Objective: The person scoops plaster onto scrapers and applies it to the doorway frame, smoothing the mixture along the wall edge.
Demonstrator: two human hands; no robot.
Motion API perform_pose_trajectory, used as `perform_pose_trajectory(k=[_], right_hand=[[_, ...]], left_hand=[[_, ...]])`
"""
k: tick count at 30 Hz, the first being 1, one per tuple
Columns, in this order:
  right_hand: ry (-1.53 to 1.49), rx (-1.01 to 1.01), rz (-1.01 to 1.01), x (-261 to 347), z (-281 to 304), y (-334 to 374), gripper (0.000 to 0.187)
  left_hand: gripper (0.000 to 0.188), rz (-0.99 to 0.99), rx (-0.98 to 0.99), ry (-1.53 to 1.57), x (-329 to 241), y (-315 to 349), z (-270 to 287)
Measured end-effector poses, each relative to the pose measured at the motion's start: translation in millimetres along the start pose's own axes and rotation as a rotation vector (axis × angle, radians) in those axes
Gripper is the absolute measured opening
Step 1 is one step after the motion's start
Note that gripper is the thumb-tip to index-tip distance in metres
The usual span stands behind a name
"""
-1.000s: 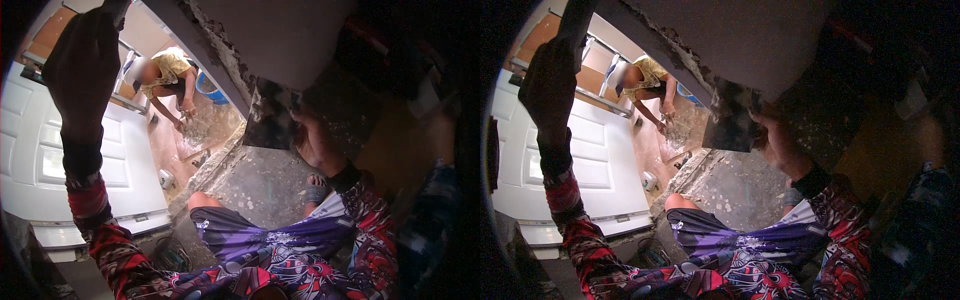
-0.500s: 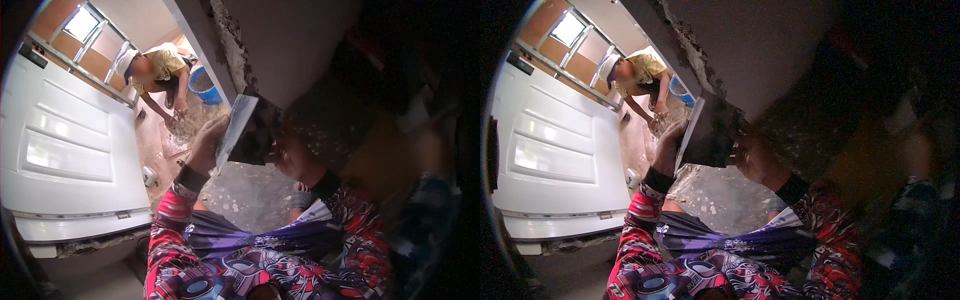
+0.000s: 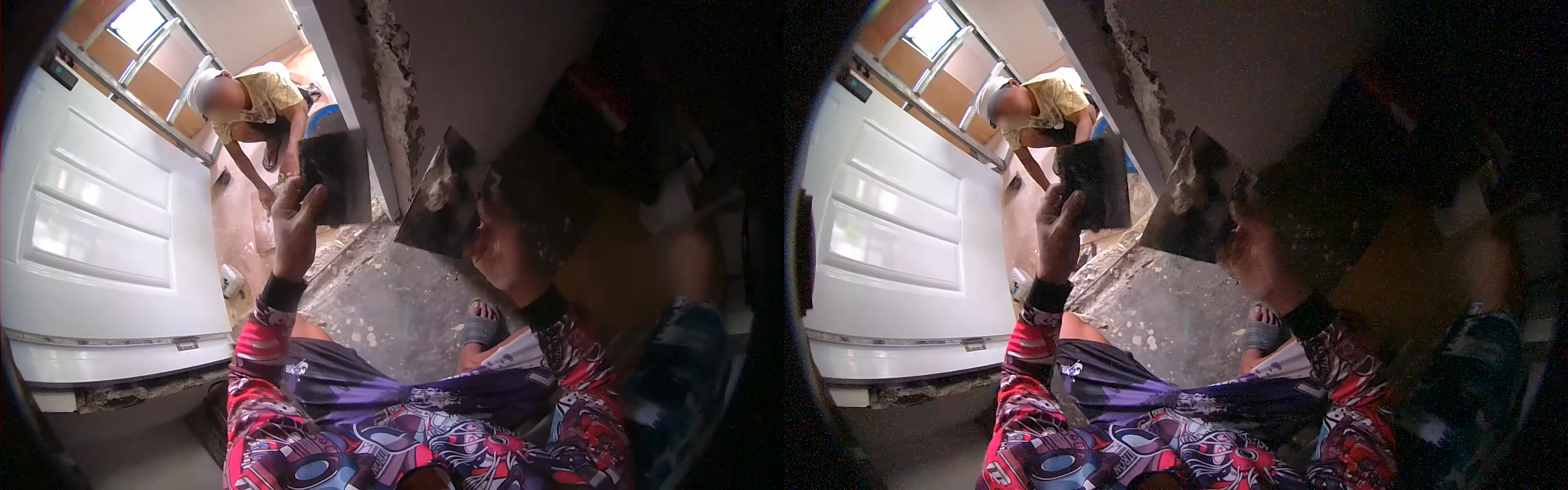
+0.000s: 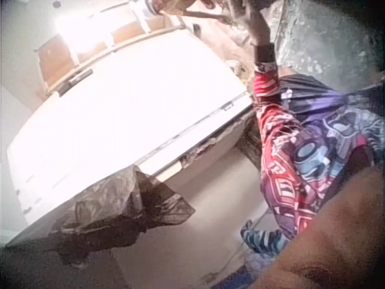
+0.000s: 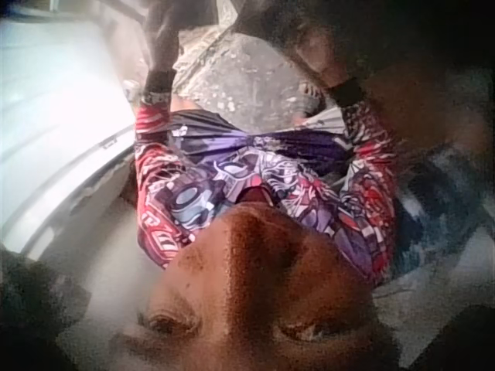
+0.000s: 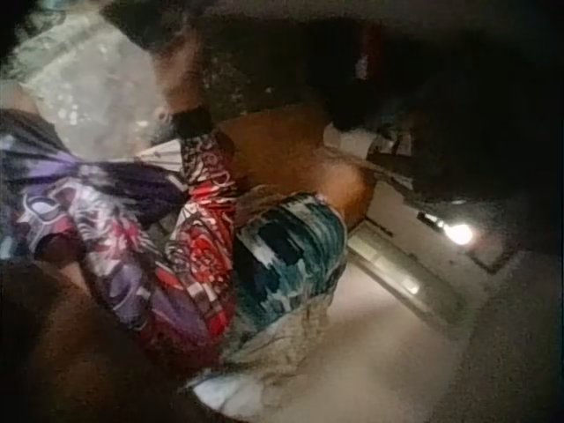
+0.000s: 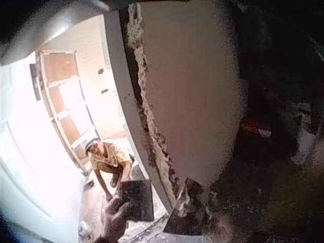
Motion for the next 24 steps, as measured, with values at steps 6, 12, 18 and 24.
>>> perform_pose_trajectory(k=[6, 12, 18, 24], right_hand=[[0.063, -0.057, 0.198, 27, -5, 5, 0.035], [0.046, 0.056, 0.217, 44, 2, 7, 0.037], [-0.007, -0.015, 0.275, 43, 14, 9, 0.038], [0.020, -0.017, 0.261, 42, 7, 10, 0.041]], left_hand=[[0.023, -0.657, -0.438, -0.667, -13, -4, -57], [0.017, -0.791, -0.633, -0.769, -28, -36, -90], [0.018, -0.793, -0.657, -0.765, -22, -55, -111], [0.018, -0.739, -0.676, -0.767, -15, -62, -127]])
Point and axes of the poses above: each hand's wrist, its own y-axis away from the middle knuckle, its own z-axis out of the back of the hand, x = y × z, the point moved 1 cm from there along -y, towards the middle knuckle, and after that the axes turned 11 degrees about -y, right-handed, at the moved point
